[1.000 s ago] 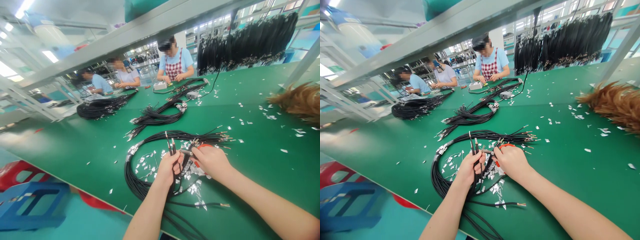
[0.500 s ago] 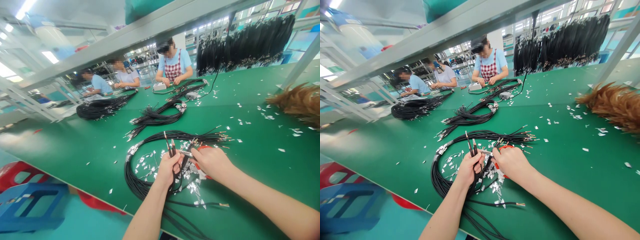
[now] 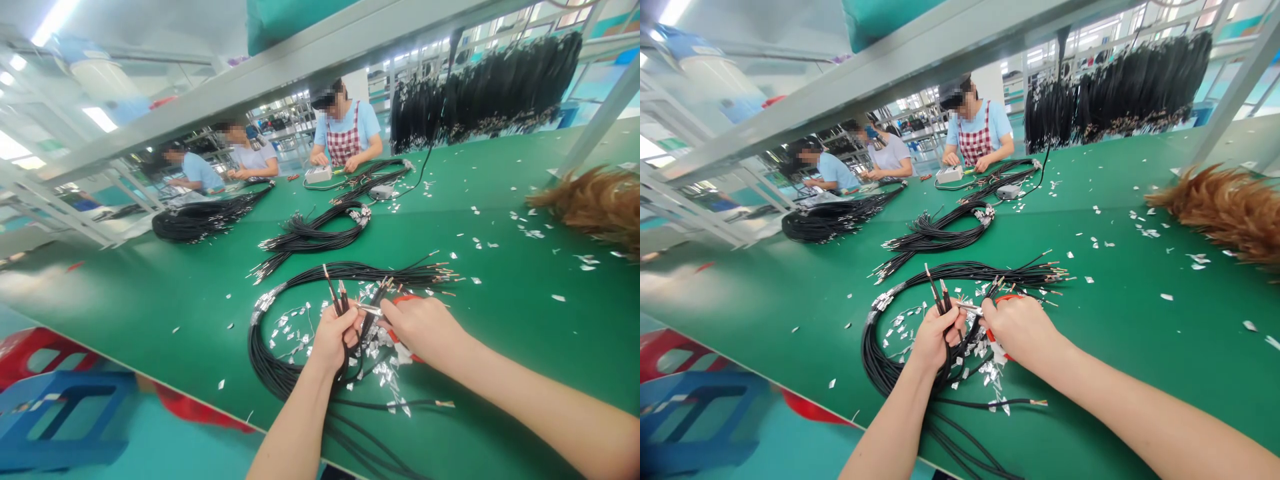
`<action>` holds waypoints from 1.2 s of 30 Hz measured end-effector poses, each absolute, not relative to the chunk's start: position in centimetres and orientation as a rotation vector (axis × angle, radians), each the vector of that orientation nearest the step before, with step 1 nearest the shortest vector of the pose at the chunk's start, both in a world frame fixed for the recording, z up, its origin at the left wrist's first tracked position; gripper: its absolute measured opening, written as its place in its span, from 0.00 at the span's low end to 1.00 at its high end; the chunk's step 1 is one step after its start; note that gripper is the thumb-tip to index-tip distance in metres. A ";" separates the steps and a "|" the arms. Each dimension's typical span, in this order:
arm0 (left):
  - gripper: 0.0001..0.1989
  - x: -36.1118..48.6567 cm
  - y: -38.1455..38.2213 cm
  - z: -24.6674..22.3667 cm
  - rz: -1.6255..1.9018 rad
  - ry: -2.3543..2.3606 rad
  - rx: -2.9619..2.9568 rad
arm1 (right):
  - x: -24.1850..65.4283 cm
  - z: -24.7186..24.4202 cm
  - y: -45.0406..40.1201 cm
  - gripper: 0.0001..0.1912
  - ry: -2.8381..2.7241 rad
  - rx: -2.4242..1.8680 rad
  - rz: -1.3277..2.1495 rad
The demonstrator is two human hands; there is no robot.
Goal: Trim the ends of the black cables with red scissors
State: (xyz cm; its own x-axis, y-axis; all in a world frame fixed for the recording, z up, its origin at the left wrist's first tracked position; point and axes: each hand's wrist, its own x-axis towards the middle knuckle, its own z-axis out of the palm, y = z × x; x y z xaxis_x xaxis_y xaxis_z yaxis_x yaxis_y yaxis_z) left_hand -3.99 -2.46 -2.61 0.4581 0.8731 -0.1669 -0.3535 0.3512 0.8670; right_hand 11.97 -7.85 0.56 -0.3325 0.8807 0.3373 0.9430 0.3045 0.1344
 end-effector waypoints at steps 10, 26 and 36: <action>0.12 -4.0 -2.2 -3.0 0.824 0.639 0.826 | 12.5 -1.3 -7.4 0.11 -2.246 -1.570 -0.502; 0.12 -4.1 -2.0 -3.4 0.777 0.613 0.851 | 12.6 -1.6 -7.5 0.14 -2.234 -1.543 -0.468; 0.10 -3.9 -2.0 -3.3 0.756 0.579 0.895 | 13.0 -0.7 -6.8 0.12 -1.624 -1.372 0.738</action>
